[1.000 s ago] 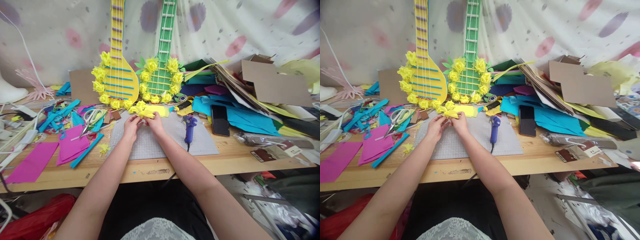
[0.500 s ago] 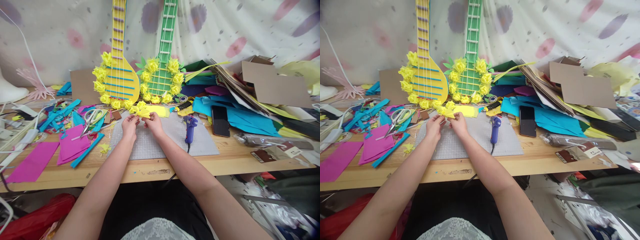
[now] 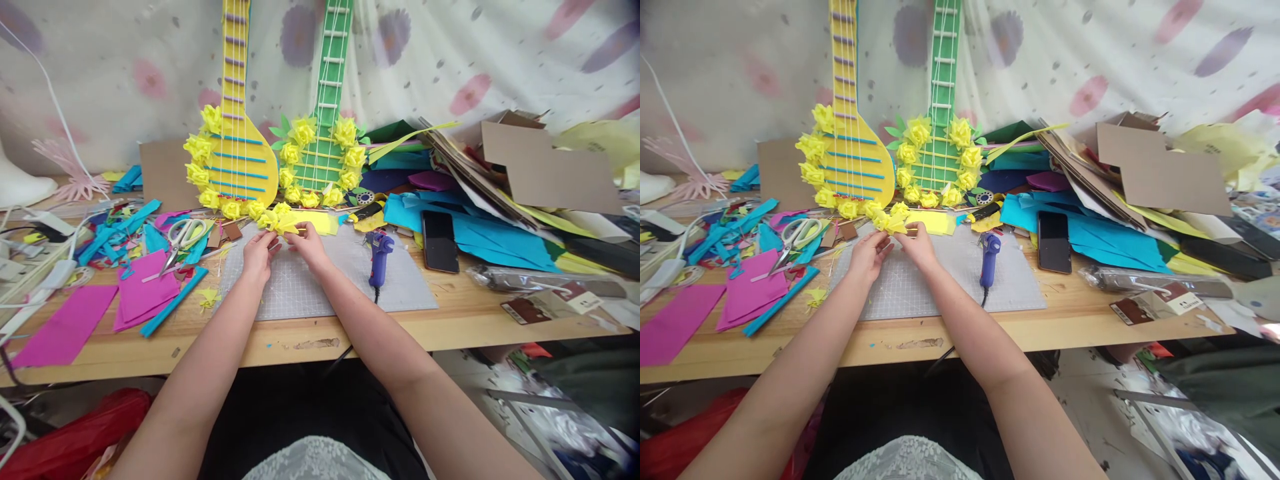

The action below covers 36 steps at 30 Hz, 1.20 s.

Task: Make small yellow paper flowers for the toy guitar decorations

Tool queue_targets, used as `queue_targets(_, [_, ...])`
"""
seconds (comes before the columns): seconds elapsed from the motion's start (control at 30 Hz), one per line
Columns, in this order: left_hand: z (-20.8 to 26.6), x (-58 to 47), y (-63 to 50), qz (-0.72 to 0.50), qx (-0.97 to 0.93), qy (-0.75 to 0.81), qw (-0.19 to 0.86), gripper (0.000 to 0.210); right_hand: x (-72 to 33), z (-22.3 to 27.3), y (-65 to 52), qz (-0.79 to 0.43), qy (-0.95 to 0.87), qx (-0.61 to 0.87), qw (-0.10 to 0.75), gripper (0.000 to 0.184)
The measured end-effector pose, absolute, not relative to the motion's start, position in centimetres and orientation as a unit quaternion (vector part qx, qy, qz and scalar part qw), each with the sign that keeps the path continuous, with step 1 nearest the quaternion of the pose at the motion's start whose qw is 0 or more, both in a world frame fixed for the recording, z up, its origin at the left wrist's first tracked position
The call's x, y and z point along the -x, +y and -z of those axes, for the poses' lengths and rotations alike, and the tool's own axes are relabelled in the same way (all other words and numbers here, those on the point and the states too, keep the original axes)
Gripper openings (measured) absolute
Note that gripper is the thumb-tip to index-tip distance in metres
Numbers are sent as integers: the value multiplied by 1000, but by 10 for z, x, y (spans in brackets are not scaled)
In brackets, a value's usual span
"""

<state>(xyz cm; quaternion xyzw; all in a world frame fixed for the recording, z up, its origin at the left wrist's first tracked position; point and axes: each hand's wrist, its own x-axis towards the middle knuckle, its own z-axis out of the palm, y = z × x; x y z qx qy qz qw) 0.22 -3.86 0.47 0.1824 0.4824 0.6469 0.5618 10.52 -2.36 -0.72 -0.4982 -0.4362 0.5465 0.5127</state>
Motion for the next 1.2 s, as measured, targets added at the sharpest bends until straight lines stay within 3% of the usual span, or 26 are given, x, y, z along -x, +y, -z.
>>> queue_targets(0.43, [-3, -5, -38, -631, -213, 514, 541, 15, -116, -4, -24, -726, -287, 350, 517, 22])
queue_targets(0.6, [-6, -5, -38, -620, -185, 494, 580, 9, -114, -1, -23, -710, -314, 353, 522, 15])
queue_targets(0.83, [-5, -3, -38, -593, -176, 468, 631, 8, -114, 7, -22, -666, -364, 383, 527, 30])
queue_targets(0.97, [-7, -4, -40, -602, -188, 446, 635, 10, -113, 12, -19, -658, -400, 404, 494, 25])
queue_targets(1.2, [-8, -5, -41, -619, -182, 422, 637, 15, -109, 16, -17, -604, -438, 425, 513, 20])
